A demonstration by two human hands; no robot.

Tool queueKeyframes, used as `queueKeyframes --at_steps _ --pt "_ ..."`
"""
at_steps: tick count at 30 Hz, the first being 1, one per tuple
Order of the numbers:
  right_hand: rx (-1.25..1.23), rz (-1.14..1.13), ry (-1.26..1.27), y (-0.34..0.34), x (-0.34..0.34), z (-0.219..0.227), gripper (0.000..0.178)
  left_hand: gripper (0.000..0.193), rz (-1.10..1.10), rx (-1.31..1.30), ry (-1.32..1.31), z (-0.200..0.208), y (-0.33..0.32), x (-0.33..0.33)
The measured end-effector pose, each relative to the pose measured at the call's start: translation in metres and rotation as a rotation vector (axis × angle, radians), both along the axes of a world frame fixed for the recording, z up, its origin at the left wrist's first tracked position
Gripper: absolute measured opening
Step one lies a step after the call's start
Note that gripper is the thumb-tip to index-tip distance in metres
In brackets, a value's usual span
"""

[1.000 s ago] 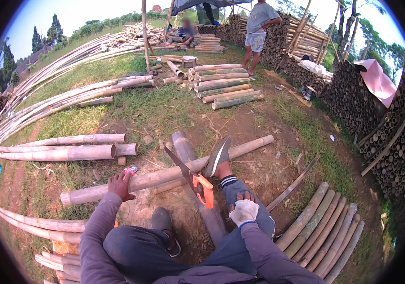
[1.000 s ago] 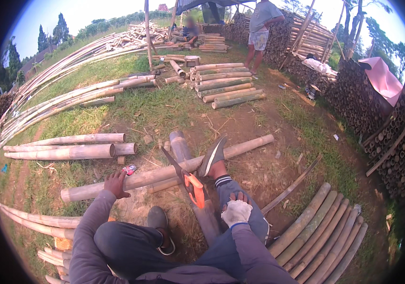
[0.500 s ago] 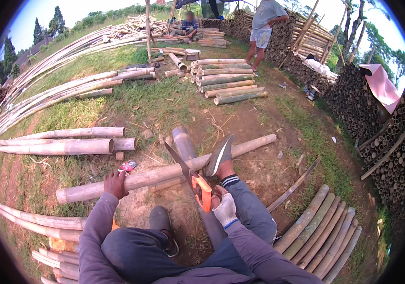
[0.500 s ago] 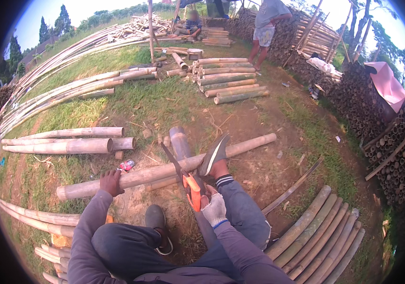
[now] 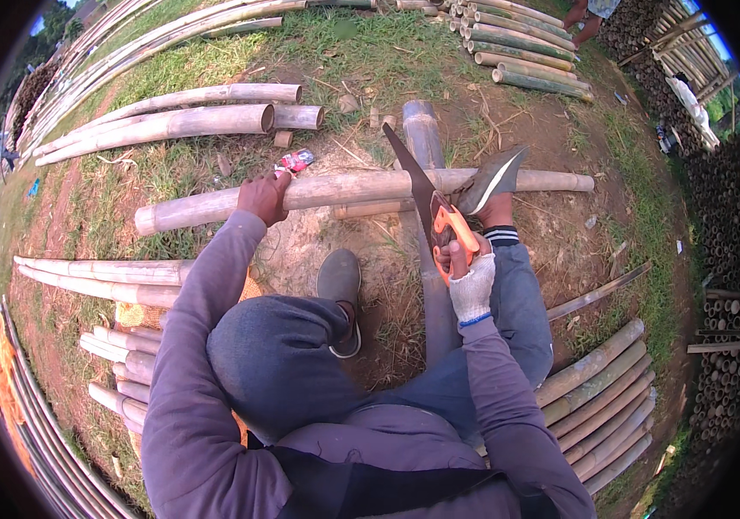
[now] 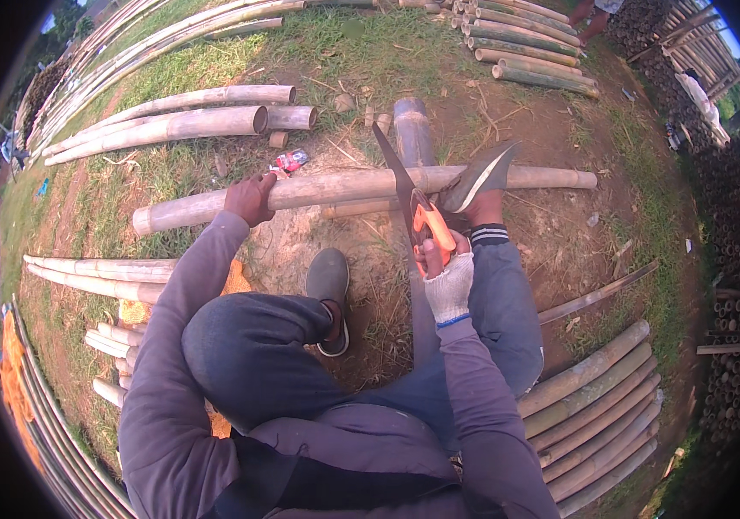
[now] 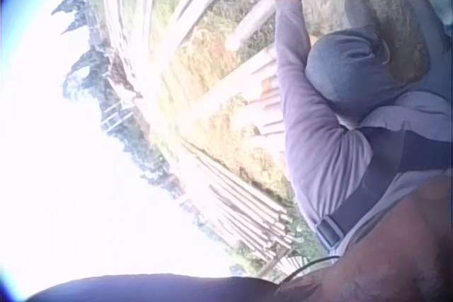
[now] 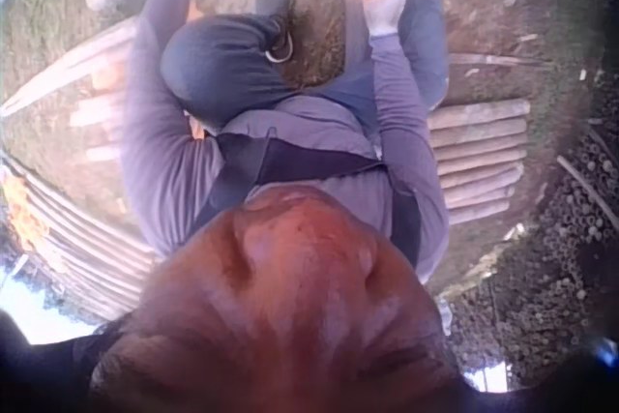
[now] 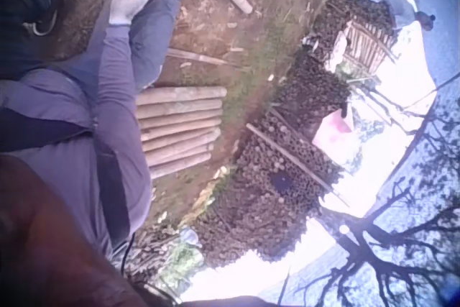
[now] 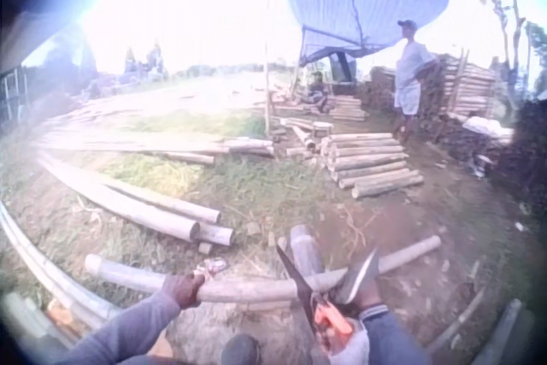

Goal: The person uses a hand saw to cut bamboo poles into shorter sections. They position each pole on a support, saw through it, and place the cut pieces aside. The task is performed repeatedly with multiple bamboo poles.

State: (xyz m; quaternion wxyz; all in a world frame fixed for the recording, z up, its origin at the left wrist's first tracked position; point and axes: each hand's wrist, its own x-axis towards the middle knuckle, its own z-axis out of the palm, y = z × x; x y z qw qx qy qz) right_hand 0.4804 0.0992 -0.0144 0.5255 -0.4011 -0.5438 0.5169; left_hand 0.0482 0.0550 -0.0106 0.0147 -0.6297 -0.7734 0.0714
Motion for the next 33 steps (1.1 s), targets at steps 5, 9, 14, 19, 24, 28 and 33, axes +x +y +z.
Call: queueKeyframes --at_steps 5,9,14,19,24,28,33 --pt "0.059 -0.097 -0.354 0.017 -0.003 0.01 0.031 0.068 0.018 -0.022 0.015 0.01 0.005 0.005" --pt "0.1 -0.177 -0.524 0.023 0.0 0.022 0.025 0.068 -0.004 0.005 -0.006 0.013 0.006 0.006" --pt "-0.089 -0.1 -0.341 -0.092 0.078 0.064 0.024 0.072 0.051 -0.081 0.011 0.015 0.001 0.005" --pt "-0.073 -0.129 -0.35 -0.067 0.056 0.052 0.023 0.069 0.056 -0.044 -0.002 0.01 0.007 0.003" --pt "0.185 -0.271 -0.59 0.04 -0.029 0.031 0.043 0.069 0.041 -0.074 -0.004 0.016 0.017 0.014" --pt "0.087 -0.143 -0.527 -0.019 0.02 0.027 0.029 0.069 0.066 -0.058 -0.005 0.016 0.012 0.001" --pt "-0.083 -0.132 -0.338 -0.113 0.083 0.053 0.022 0.072 0.024 -0.038 0.018 0.012 0.001 0.004"
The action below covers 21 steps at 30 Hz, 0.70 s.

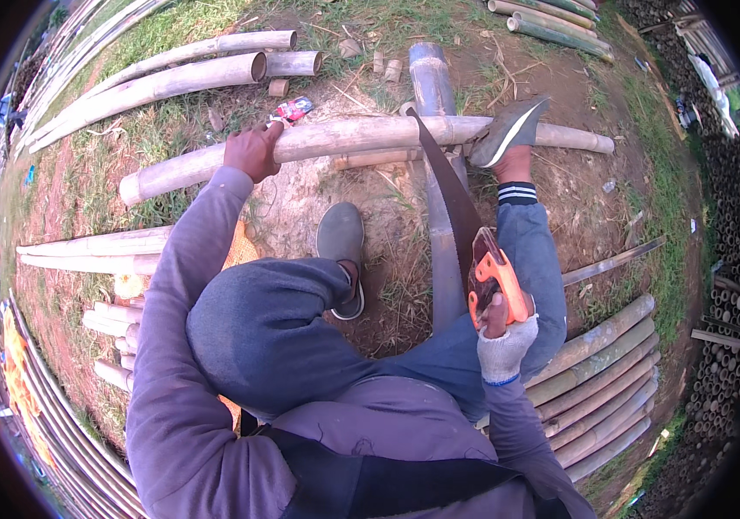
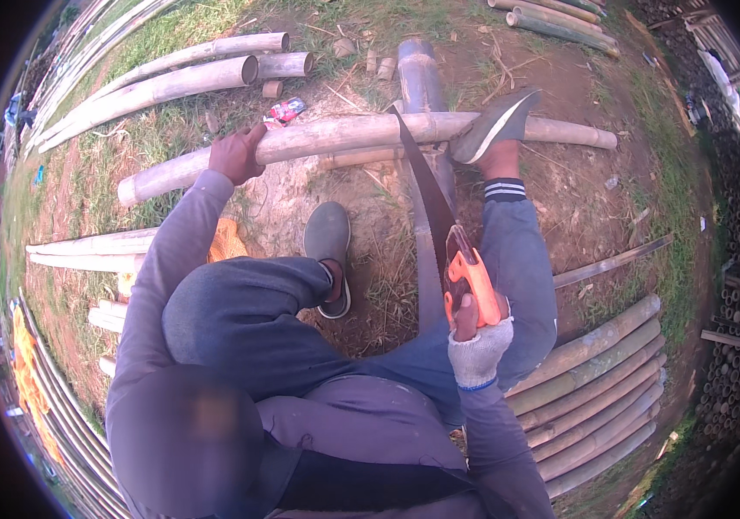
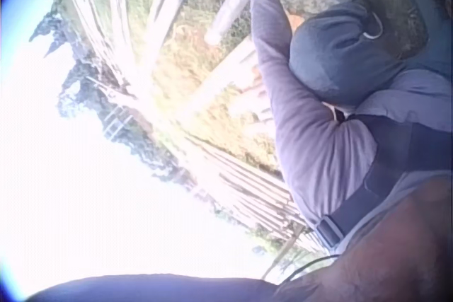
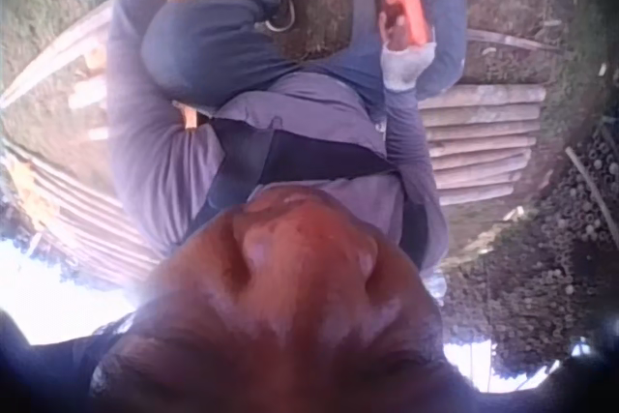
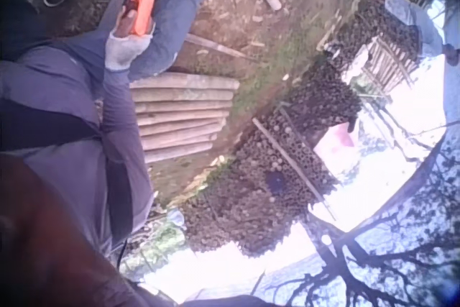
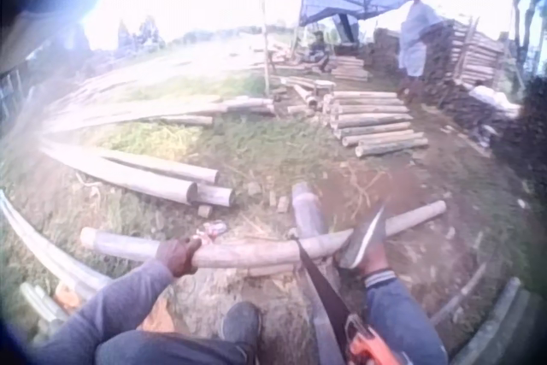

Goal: The person uses a hand saw to cut bamboo poles into shorter sections. They position each pole on a support, saw through it, and place the cut pieces aside. The task is performed repeatedly with multiple bamboo poles.

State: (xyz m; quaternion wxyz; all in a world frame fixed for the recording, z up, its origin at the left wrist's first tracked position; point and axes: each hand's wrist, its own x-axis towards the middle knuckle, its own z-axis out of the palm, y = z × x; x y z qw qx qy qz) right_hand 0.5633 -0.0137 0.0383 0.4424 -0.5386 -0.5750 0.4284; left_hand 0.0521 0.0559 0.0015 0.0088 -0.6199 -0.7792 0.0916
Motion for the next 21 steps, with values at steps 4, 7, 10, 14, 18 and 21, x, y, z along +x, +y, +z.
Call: queueKeyframes --at_steps 4,7,10,14,18,21 --pt "0.242 0.063 -0.165 0.088 -0.06 -0.038 0.022 0.072 0.05 -0.043 -0.032 -0.003 0.007 0.003" --pt "0.383 -0.107 -0.307 0.151 -0.106 -0.042 0.038 0.071 -0.01 -0.02 -0.03 0.005 0.021 0.01" --pt "0.258 -0.087 -0.446 0.138 -0.096 -0.052 0.039 0.07 -0.012 0.004 -0.023 0.007 0.01 0.005" --pt "-0.027 0.028 0.037 0.007 -0.009 -0.019 0.023 0.07 0.028 -0.016 -0.035 -0.001 -0.002 -0.004" --pt "0.075 0.038 0.043 0.013 -0.015 -0.03 0.025 0.067 0.05 -0.03 -0.047 0.0 0.003 -0.003" --pt "0.523 -0.06 -0.311 0.121 -0.086 -0.058 0.031 0.071 0.008 -0.011 -0.038 0.001 0.015 0.008"
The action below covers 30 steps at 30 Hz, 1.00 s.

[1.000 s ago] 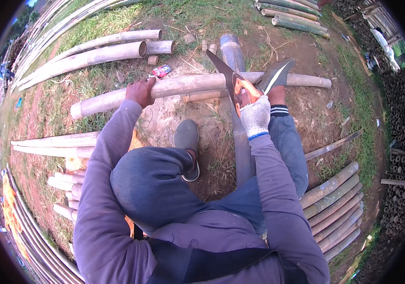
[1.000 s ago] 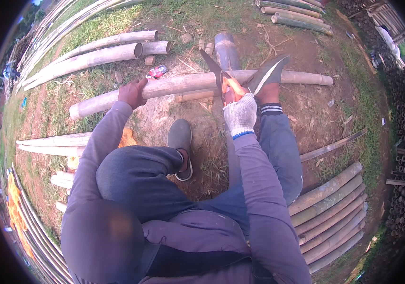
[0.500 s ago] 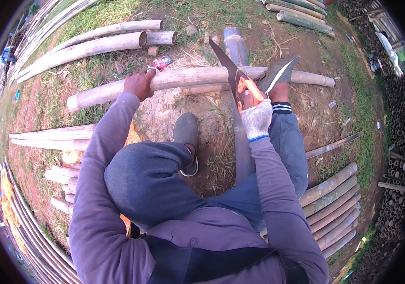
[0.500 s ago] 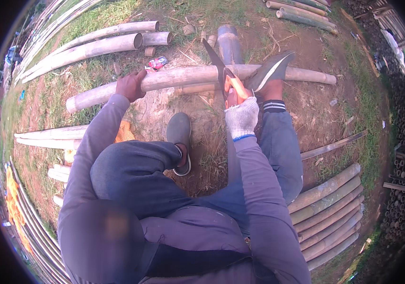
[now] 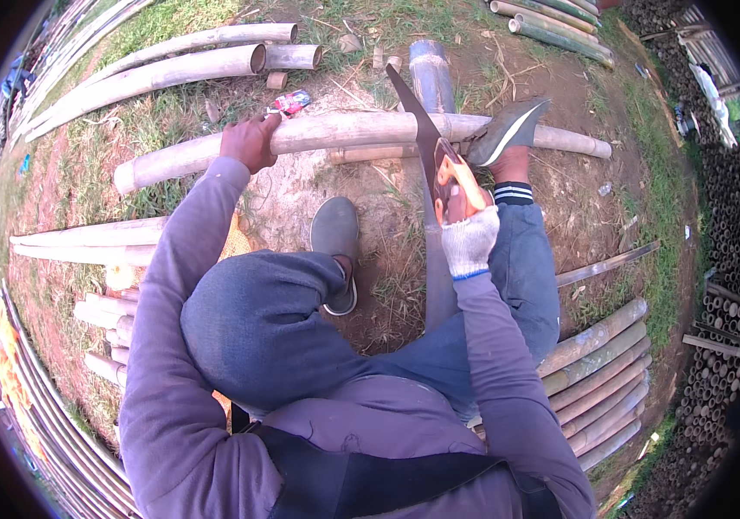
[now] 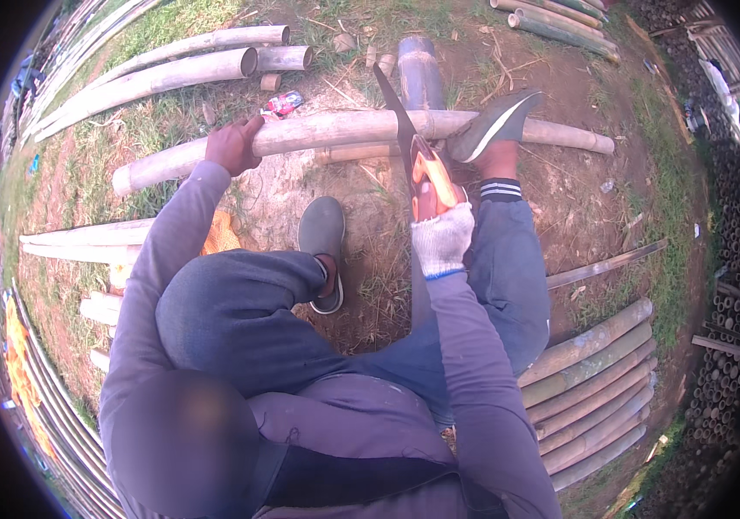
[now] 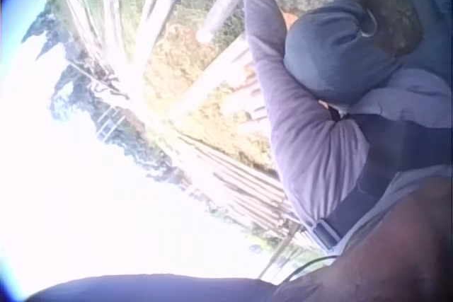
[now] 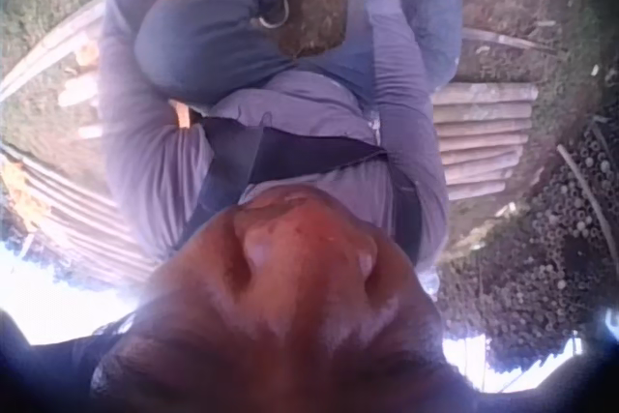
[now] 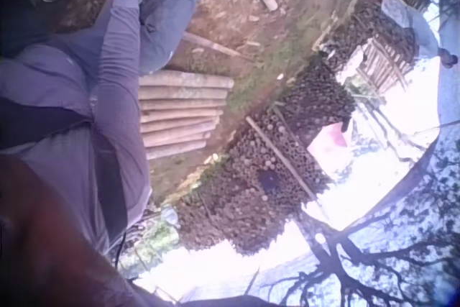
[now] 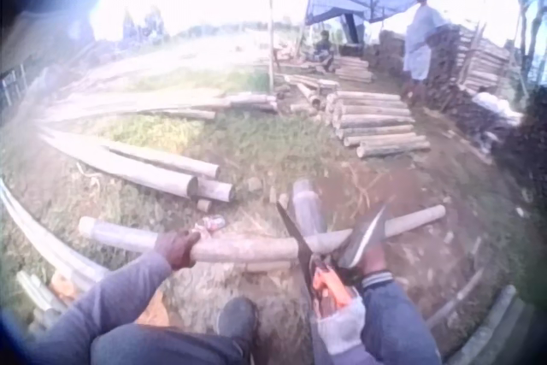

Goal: The person uses a hand saw to cut bamboo poles into shorter sections. They position each pole on a support, saw through it, and place the cut pieces aside. The task is performed repeatedly with multiple bamboo poles.

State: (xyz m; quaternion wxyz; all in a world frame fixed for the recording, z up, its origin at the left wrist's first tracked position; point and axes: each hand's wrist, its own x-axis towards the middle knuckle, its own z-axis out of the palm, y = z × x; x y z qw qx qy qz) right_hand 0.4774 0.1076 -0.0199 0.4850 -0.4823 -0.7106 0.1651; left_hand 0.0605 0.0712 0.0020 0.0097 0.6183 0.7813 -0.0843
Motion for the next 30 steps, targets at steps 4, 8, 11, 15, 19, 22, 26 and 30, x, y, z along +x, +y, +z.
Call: queueKeyframes --at_steps 4,8,11,15,19,22,26,30 --pt "-0.246 -0.061 0.076 0.037 -0.037 0.003 0.036 0.068 0.009 0.001 0.012 0.006 -0.003 -0.003" --pt "-0.367 0.138 0.246 -0.069 0.046 0.003 0.023 0.066 0.05 -0.026 -0.019 0.003 -0.014 -0.008" --pt "-0.53 0.131 0.303 -0.135 0.091 0.034 0.024 0.074 0.053 -0.04 -0.003 0.005 -0.018 -0.009" --pt "-0.323 0.097 0.201 -0.051 0.028 -0.003 0.026 0.072 0.03 -0.028 -0.006 -0.006 -0.017 -0.006" --pt "-0.264 -0.067 0.147 0.038 -0.042 0.007 0.038 0.067 -0.01 0.028 -0.002 0.005 0.002 -0.002" --pt "-0.305 0.089 0.245 -0.013 0.002 -0.005 0.025 0.067 -0.005 0.029 -0.007 0.005 0.002 -0.007" --pt "-0.633 0.134 0.39 -0.131 0.085 0.032 0.021 0.065 0.038 0.016 -0.007 -0.004 -0.021 -0.011" --pt "-0.484 0.114 0.293 -0.078 0.044 0.008 0.025 0.064 0.016 0.041 -0.01 -0.005 -0.017 -0.012"
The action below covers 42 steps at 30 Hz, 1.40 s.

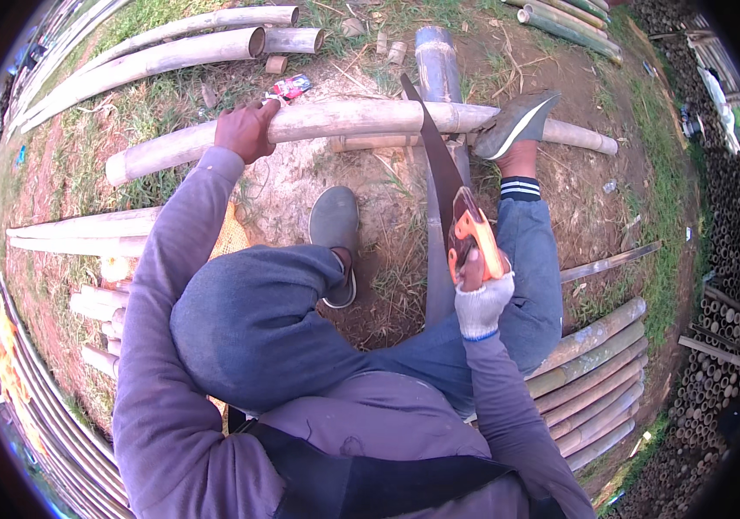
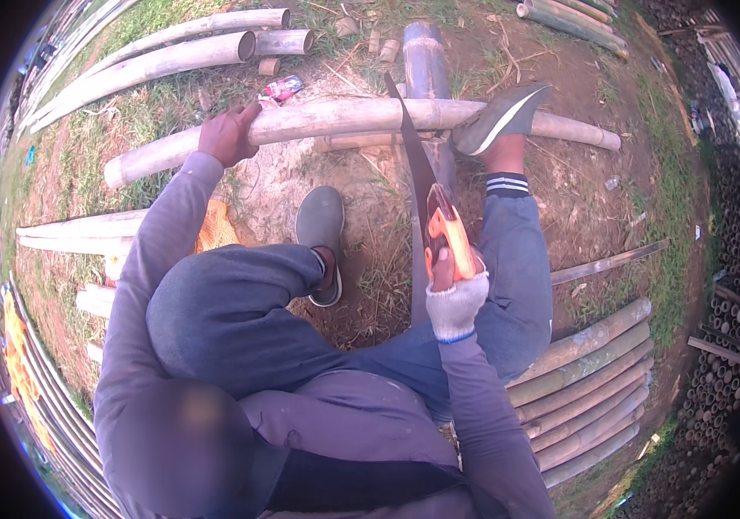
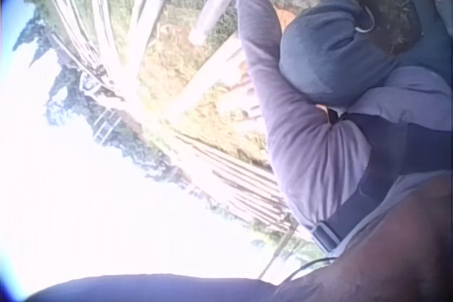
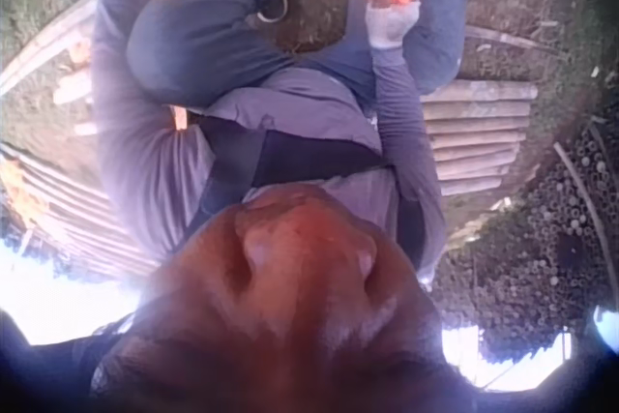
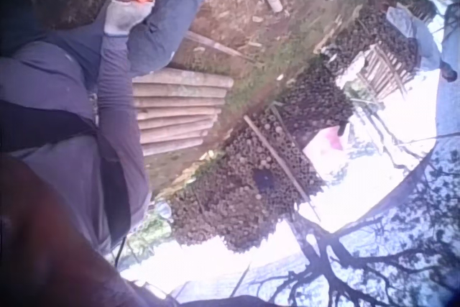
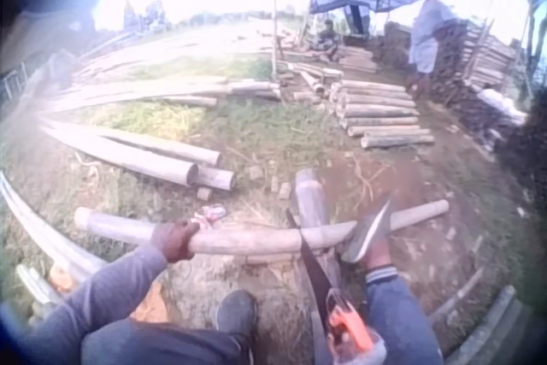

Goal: The person uses a hand saw to cut bamboo poles into shorter sections. They position each pole on a support, saw through it, and place the cut pieces aside. The task is performed repeatedly with multiple bamboo poles.

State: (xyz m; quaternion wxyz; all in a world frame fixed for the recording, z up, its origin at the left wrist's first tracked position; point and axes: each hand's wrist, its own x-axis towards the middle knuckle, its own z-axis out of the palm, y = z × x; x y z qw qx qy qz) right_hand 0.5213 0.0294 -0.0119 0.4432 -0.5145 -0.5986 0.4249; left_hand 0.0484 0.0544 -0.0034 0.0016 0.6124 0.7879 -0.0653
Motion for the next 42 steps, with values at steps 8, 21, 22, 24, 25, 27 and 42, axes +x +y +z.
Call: queueKeyframes --at_steps 8,21,22,24,25,27,42 --pt "0.223 -0.077 -0.148 0.068 -0.038 -0.028 0.029 0.064 -0.034 -0.005 0.003 0.008 0.02 0.005" --pt "0.3 -0.184 -0.353 0.107 -0.084 -0.022 0.034 0.062 -0.031 -0.018 -0.008 0.005 0.013 0.01" --pt "0.309 -0.168 -0.39 0.097 -0.072 -0.023 0.033 0.073 -0.024 -0.032 0.001 0.008 0.014 0.007" --pt "0.145 -0.032 -0.081 0.059 -0.035 -0.029 0.025 0.074 -0.014 -0.042 0.013 0.012 0.02 0.009" --pt "0.06 0.004 -0.033 0.027 -0.02 -0.02 0.024 0.074 0.03 -0.079 0.022 0.006 0.004 0.001" --pt "-0.082 0.006 0.034 -0.038 0.026 0.009 0.024 0.067 0.009 -0.041 0.0 0.002 -0.003 -0.002" --pt "0.01 0.029 -0.002 -0.011 0.01 -0.008 0.022 0.067 -0.001 -0.02 -0.007 -0.007 -0.002 -0.003"
